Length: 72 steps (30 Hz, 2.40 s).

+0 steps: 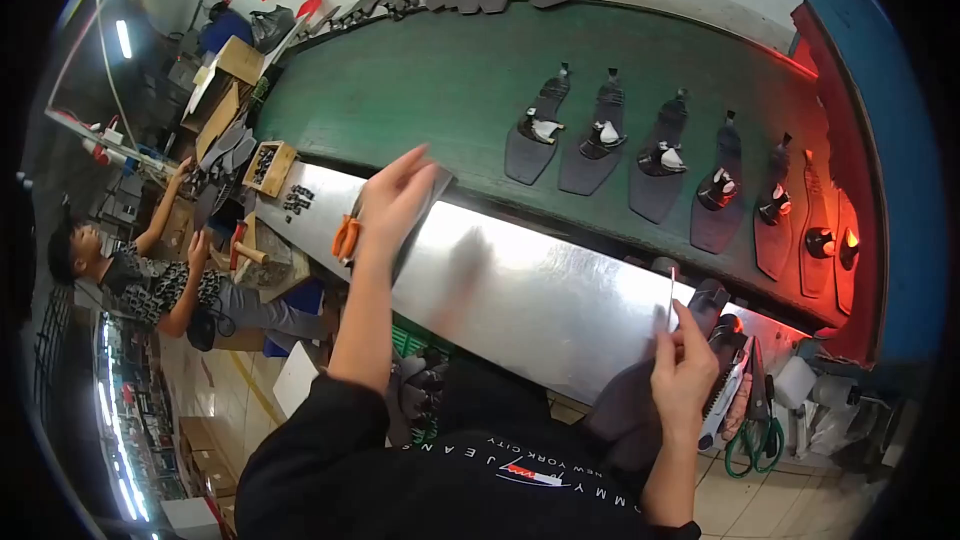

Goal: Manually assemble and secure the heel components to the shoe soles using tools.

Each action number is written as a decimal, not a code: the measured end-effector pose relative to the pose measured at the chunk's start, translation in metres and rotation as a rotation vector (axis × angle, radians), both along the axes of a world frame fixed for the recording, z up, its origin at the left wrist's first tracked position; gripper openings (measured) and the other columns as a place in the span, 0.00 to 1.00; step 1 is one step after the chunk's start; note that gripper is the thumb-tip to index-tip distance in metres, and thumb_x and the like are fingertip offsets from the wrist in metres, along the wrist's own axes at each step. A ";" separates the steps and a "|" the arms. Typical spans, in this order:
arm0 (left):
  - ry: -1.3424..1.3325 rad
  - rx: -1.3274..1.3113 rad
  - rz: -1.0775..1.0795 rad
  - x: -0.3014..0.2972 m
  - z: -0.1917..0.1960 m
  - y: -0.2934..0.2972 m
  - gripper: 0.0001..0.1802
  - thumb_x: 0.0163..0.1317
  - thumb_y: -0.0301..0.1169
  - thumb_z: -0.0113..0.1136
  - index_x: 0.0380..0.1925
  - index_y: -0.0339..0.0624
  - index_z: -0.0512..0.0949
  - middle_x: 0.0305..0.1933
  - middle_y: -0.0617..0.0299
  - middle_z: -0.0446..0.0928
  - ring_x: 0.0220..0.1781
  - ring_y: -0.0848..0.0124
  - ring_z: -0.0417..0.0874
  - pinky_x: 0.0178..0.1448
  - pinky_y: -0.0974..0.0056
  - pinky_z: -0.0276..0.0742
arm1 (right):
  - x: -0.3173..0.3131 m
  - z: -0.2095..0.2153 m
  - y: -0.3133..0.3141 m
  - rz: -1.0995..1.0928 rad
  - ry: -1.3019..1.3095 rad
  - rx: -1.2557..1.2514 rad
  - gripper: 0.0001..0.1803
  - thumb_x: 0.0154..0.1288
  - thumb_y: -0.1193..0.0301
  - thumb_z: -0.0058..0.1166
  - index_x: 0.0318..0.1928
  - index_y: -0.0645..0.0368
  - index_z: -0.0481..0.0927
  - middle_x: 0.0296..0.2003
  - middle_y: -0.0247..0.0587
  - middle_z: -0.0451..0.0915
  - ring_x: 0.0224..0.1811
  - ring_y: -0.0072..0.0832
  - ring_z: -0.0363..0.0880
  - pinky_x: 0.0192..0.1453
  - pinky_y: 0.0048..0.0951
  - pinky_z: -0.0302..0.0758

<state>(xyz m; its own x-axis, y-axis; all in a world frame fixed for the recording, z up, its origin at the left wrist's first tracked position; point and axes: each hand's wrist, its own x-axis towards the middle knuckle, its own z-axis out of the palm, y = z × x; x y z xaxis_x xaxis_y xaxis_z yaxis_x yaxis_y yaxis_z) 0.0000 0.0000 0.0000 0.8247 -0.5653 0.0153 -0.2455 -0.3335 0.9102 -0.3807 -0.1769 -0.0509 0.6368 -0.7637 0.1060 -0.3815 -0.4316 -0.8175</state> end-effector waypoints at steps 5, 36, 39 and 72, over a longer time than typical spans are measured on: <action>-0.540 0.239 -0.048 0.055 -0.063 -0.104 0.25 0.57 0.42 0.64 0.54 0.45 0.78 0.66 0.48 0.69 0.71 0.47 0.63 0.70 0.52 0.61 | 0.029 0.009 0.007 -0.056 0.015 -0.053 0.27 0.58 0.81 0.52 0.60 0.54 0.74 0.20 0.44 0.73 0.21 0.32 0.73 0.31 0.32 0.71; 0.979 -0.716 -0.365 -0.189 0.021 0.019 0.11 0.56 0.16 0.62 0.39 0.38 0.80 0.57 0.46 0.77 0.54 0.65 0.80 0.60 0.63 0.75 | 0.023 0.047 0.029 0.428 -0.867 0.665 0.43 0.54 0.52 0.68 0.61 0.62 0.61 0.55 0.45 0.73 0.63 0.37 0.70 0.67 0.37 0.64; 0.984 -0.659 -0.473 -0.211 0.014 0.028 0.11 0.55 0.16 0.63 0.39 0.38 0.81 0.57 0.45 0.76 0.57 0.63 0.78 0.62 0.61 0.73 | 0.029 0.082 0.051 0.466 -0.824 0.772 0.37 0.52 0.64 0.67 0.58 0.69 0.66 0.56 0.53 0.74 0.63 0.43 0.71 0.66 0.41 0.66; 0.430 -0.005 -0.924 -0.193 0.058 0.057 0.10 0.66 0.31 0.57 0.34 0.36 0.83 0.28 0.62 0.80 0.31 0.75 0.79 0.36 0.69 0.72 | -0.026 0.114 0.074 0.606 -0.196 0.032 0.27 0.44 0.74 0.68 0.50 0.63 0.80 0.32 0.45 0.79 0.31 0.37 0.78 0.36 0.31 0.72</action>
<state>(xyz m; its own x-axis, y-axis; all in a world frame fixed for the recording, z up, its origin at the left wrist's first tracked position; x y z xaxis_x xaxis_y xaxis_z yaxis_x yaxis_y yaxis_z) -0.1930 0.0571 0.0583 0.0012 -0.9845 -0.1755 -0.0568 -0.1753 0.9829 -0.4062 -0.1028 0.0627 0.9279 -0.2791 0.2473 0.0805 -0.4977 -0.8636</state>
